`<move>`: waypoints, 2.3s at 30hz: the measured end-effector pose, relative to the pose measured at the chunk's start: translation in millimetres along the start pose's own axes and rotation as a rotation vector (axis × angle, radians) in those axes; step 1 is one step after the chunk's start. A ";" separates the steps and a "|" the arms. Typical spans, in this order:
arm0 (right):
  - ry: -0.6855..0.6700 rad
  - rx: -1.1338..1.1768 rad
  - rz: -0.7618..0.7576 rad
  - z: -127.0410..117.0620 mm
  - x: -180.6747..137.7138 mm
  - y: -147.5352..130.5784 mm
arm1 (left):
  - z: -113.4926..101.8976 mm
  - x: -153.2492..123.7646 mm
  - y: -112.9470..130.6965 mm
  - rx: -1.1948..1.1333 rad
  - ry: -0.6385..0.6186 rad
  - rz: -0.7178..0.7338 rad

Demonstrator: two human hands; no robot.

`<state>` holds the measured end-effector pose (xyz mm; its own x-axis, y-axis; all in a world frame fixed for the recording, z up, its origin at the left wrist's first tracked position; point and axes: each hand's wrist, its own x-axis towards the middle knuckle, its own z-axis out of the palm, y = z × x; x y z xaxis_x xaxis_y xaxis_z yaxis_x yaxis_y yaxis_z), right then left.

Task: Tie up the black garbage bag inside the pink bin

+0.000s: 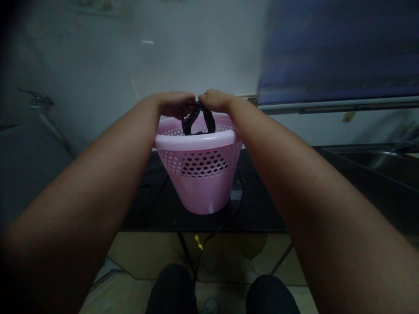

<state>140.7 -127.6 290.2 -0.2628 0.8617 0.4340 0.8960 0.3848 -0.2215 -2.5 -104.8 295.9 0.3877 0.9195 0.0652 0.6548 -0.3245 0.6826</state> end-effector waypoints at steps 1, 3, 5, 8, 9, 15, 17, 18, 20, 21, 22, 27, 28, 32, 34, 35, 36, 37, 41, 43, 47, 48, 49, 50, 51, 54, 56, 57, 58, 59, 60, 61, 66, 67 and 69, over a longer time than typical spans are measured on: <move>-0.001 -0.008 0.000 0.0 0.3 0.1 | 0.0 -0.1 0.2 -0.003 -0.024 0.002; -0.007 -0.030 0.001 0.1 1.3 0.3 | -0.8 0.6 0.0 -0.013 -0.083 0.006; -0.018 -0.055 0.005 0.4 2.3 0.8 | -2.0 1.9 -0.7 -0.027 -0.139 0.004; -0.029 -0.070 0.005 0.8 3.7 2.2 | -3.0 2.8 -1.4 -0.054 -0.177 -0.009; -0.030 -0.067 0.005 0.9 4.0 2.8 | -2.9 2.5 -1.3 -0.062 -0.178 -0.015; -0.045 -0.017 -0.008 0.8 4.9 5.2 | -1.1 -1.3 0.4 -0.058 -0.144 -0.041; -0.045 -0.003 -0.006 0.9 5.6 6.1 | -0.9 -1.7 0.5 -0.050 -0.135 -0.043; -0.044 0.000 -0.003 1.0 6.0 6.6 | -1.0 -1.8 0.5 -0.046 -0.132 -0.042; -0.039 0.001 0.003 1.1 6.7 7.5 | -1.3 -1.7 0.3 -0.032 -0.132 -0.040; -0.036 -0.004 0.009 1.1 6.9 7.9 | -1.6 -1.6 0.1 -0.023 -0.137 -0.038; -0.034 -0.011 0.015 1.1 6.8 8.0 | -1.8 -1.5 0.0 -0.011 -0.143 -0.036; -0.038 -0.043 0.024 0.6 5.0 7.5 | -3.1 0.1 -1.1 0.041 -0.144 -0.013; -0.037 -0.048 0.024 0.5 4.7 7.4 | -3.3 0.8 -1.4 0.044 -0.139 -0.014; -0.042 -0.073 0.025 0.7 4.8 8.4 | -3.7 3.5 -2.4 0.045 -0.120 -0.040; -0.046 -0.086 0.025 0.6 5.1 9.3 | -3.2 3.5 -2.3 0.040 -0.114 -0.053; -0.047 -0.092 0.023 0.5 5.1 9.6 | -2.9 3.2 -2.1 0.035 -0.110 -0.059; -0.048 -0.096 0.022 0.4 5.0 9.9 | -2.6 2.7 -1.8 0.028 -0.105 -0.065; -0.052 -0.100 0.020 0.2 4.8 10.1 | -2.2 2.0 -1.4 0.021 -0.096 -0.069; -0.055 -0.102 0.021 -0.4 4.1 8.9 | -1.1 -0.2 -0.3 0.011 -0.072 -0.078; -0.037 -0.093 0.037 -0.4 4.0 7.7 | -0.9 -1.0 -0.3 0.018 -0.069 -0.088; -0.028 -0.071 0.062 -0.4 3.8 6.1 | -0.8 -2.5 -0.5 0.034 -0.066 -0.112; -0.033 -0.072 0.060 -0.4 3.4 6.0 | -1.0 -2.6 -0.6 0.038 -0.070 -0.114; -0.037 -0.075 0.060 -0.5 3.0 6.0 | -1.2 -2.6 -0.8 0.041 -0.076 -0.116; -0.040 -0.076 0.061 -0.6 2.4 6.0 | -1.6 -2.3 -1.1 0.042 -0.085 -0.116; -0.040 -0.076 0.063 -0.7 1.7 6.0 | -2.0 -1.8 -1.4 0.043 -0.096 -0.117; -0.037 -0.069 0.068 -1.0 -0.3 5.8 | -3.4 0.4 -2.9 0.033 -0.135 -0.120; -0.037 -0.066 0.075 -1.0 -0.9 5.7 | -3.9 1.4 -3.4 0.028 -0.148 -0.124; -0.039 -0.064 0.080 -1.0 -1.0 5.8 | -3.9 1.5 -3.4 0.030 -0.143 -0.126; -0.042 -0.061 0.084 -0.9 -1.0 6.0 | -3.8 1.2 -3.2 0.035 -0.131 -0.128; -0.046 -0.058 0.085 -0.9 -0.8 6.3 | -3.6 0.6 -2.8 0.043 -0.115 -0.130; -0.047 -0.056 0.086 -0.8 -0.5 6.6 | -3.3 -0.2 -2.3 0.053 -0.098 -0.132; -0.046 -0.056 0.084 -0.7 -0.2 7.0 | -3.0 -1.2 -1.8 0.060 -0.084 -0.134; -0.043 -0.069 0.084 -0.1 1.3 8.4 | -2.7 -3.1 -1.1 0.065 -0.074 -0.124; -0.043 -0.068 0.085 0.1 1.6 8.6 | -3.1 -2.5 -1.5 0.066 -0.082 -0.121; -0.038 -0.066 0.092 0.6 1.9 9.1 | -4.2 -0.4 -2.6 0.073 -0.106 -0.113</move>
<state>148.1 -122.2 288.6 -0.1908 0.9048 0.3806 0.9383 0.2820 -0.2001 -7.1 -103.3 297.2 0.3725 0.9237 -0.0892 0.7421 -0.2388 0.6263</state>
